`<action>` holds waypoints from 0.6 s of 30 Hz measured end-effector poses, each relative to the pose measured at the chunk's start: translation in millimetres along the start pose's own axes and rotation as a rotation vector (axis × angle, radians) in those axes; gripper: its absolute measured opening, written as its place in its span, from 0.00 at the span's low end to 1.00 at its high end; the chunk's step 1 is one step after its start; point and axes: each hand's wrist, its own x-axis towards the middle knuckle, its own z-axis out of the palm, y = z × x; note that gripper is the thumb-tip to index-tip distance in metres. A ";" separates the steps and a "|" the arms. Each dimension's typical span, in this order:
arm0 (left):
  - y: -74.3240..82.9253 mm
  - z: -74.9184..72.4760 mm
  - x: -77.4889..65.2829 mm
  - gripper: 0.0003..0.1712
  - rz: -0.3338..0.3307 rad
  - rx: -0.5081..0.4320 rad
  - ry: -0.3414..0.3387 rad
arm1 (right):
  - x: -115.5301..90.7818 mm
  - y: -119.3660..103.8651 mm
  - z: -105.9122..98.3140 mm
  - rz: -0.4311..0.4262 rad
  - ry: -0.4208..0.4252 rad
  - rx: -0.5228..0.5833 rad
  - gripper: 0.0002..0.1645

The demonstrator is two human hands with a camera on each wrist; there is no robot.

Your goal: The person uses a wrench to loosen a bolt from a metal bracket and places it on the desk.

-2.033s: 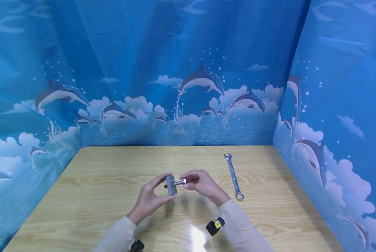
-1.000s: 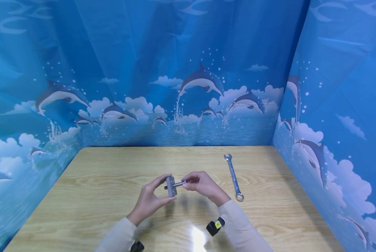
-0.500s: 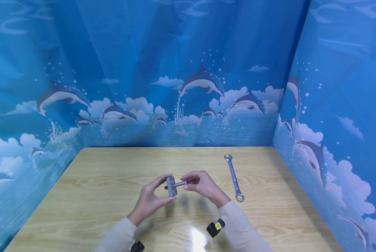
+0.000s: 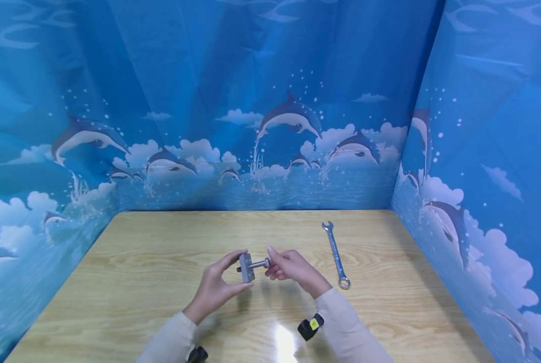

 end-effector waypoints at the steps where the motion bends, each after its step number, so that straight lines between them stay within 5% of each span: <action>1: 0.1 0.1 -0.2 0.45 0.002 0.004 -0.003 | -0.2 0.0 0.5 0.008 -0.006 -0.008 0.44; 9: -0.1 1.0 -0.7 0.45 0.015 0.016 -0.026 | 0.4 -0.6 3.3 0.037 -0.010 -0.053 0.38; 14: -1.9 0.8 -1.4 0.44 -0.006 0.015 -0.026 | 1.0 -1.9 2.5 -0.010 0.057 -0.090 0.21; 18: -1.3 0.0 -0.4 0.43 -0.037 -0.006 -0.033 | 0.6 -3.8 1.8 -0.044 0.096 -0.066 0.20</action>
